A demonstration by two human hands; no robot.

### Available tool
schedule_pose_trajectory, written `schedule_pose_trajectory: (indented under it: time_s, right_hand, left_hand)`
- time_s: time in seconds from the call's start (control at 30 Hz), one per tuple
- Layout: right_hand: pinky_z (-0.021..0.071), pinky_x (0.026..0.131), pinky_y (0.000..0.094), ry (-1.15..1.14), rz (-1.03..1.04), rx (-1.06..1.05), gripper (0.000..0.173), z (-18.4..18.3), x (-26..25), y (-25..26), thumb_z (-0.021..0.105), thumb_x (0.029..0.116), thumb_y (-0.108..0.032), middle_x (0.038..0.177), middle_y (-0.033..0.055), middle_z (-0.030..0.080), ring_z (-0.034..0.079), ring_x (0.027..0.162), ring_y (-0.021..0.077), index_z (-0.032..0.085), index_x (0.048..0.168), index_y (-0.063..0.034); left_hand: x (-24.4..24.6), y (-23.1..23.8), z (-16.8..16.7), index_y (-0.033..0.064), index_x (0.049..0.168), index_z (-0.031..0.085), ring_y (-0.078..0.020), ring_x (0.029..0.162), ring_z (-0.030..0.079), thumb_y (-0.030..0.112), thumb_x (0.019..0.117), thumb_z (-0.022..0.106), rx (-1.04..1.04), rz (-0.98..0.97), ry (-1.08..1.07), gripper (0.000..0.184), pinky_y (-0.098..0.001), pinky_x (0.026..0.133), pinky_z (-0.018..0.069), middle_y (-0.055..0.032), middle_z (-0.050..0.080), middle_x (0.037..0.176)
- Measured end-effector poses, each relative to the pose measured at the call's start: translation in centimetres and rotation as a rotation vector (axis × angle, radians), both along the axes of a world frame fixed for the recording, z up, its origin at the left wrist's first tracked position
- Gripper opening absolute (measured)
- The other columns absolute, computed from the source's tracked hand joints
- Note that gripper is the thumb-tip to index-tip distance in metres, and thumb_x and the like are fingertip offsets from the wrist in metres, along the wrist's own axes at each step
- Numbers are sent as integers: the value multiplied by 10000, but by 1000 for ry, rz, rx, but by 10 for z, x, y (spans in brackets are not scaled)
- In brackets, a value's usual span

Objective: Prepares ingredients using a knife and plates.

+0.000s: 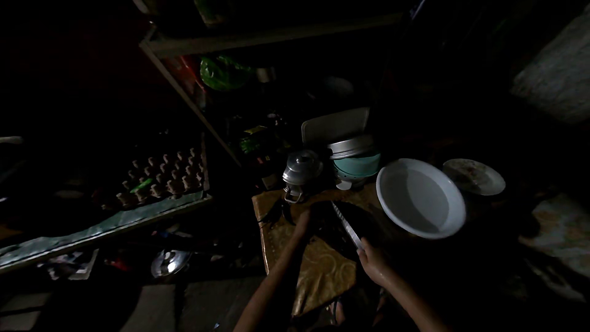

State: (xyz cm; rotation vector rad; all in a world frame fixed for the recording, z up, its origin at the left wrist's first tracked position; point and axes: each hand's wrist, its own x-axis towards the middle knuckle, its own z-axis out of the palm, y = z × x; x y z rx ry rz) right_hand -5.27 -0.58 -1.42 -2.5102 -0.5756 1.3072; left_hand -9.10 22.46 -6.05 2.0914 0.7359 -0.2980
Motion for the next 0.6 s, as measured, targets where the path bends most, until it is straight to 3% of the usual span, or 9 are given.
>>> schedule_pose_trajectory:
  time_s: [0.1, 0.17, 0.27, 0.3, 0.33, 0.4, 0.47, 0.53, 0.6]
  right_hand:
    - [493, 1006, 591, 35, 97, -13, 484, -1, -6, 2, 353, 1120, -354, 1287, 224, 649, 642, 1189, 399, 385, 1545, -125]
    - [494, 1002, 599, 58, 186, -32, 467, 1, -12, 9, 346, 1120, -355, 1288, 223, 646, 637, 1197, 403, 412, 1525, -131]
    - [492, 1004, 605, 41, 257, -50, 449, -6, -17, 18, 344, 1118, -344, 1290, 231, 641, 625, 1214, 413, 435, 1499, -125]
    - [487, 1016, 601, 28, 252, -56, 448, -9, -17, 20, 345, 1118, -335, 1305, 235, 632, 617, 1226, 416, 436, 1498, -116]
    - [485, 1024, 595, 21, 235, -63, 452, -11, -16, 21, 345, 1119, -326, 1319, 237, 625, 614, 1235, 414, 430, 1505, -108]
    - [488, 1027, 586, 10, 192, -76, 461, -13, -12, 19, 341, 1121, -323, 1334, 232, 620, 614, 1241, 403, 423, 1514, -98]
    - [497, 1017, 576, 10, 159, -79, 451, -13, -8, 17, 349, 1121, -320, 1332, 225, 619, 617, 1236, 395, 423, 1499, -87]
    - [499, 1015, 570, 21, 138, -92, 462, -9, -7, 17, 345, 1123, -328, 1334, 218, 621, 622, 1233, 389, 393, 1520, -97]
    - [501, 1014, 566, 15, 120, -90, 477, -6, -9, 16, 343, 1121, -326, 1321, 213, 632, 629, 1224, 385, 370, 1545, -109]
  left_hand:
    - [-22, 28, 8, 7, 1271, 613, -223, 853, 682, 186, 1055, 558, -107, 272, -8, 286, -397, 778, 581, -148, 681, 1050]
    - [-41, 44, 1, 2, 1211, 638, -192, 762, 683, 214, 1058, 555, -106, 345, -53, 274, -375, 711, 586, -116, 705, 959]
    - [-58, 46, -9, -46, 1281, 573, -145, 662, 601, 230, 1089, 491, -150, 437, -192, 346, -304, 616, 537, -97, 638, 864]
    - [-57, 42, -2, -32, 1290, 563, -152, 714, 602, 200, 1092, 481, -150, 451, -128, 316, -302, 668, 537, -99, 629, 908]
    - [-55, 37, 10, -23, 1316, 562, -195, 856, 615, 166, 1077, 518, -101, 403, -25, 308, -353, 810, 529, -126, 632, 1030]
    - [-54, 27, -2, 2, 1187, 676, -284, 1030, 672, 182, 982, 672, 144, 269, -37, 272, -471, 940, 542, -171, 681, 1150]
    - [-47, 10, -10, 35, 1201, 680, -316, 1133, 642, 203, 986, 656, 248, 160, -73, 274, -487, 990, 524, -182, 628, 1277]
    - [-37, -11, -21, 60, 1318, 647, -333, 1228, 610, 171, 1003, 623, 295, 57, -91, 335, -476, 1028, 519, -190, 563, 1408]
    - [-32, -28, -38, 61, 1311, 655, -345, 1264, 589, 117, 1003, 594, 345, -70, -96, 319, -479, 1042, 510, -190, 557, 1416]
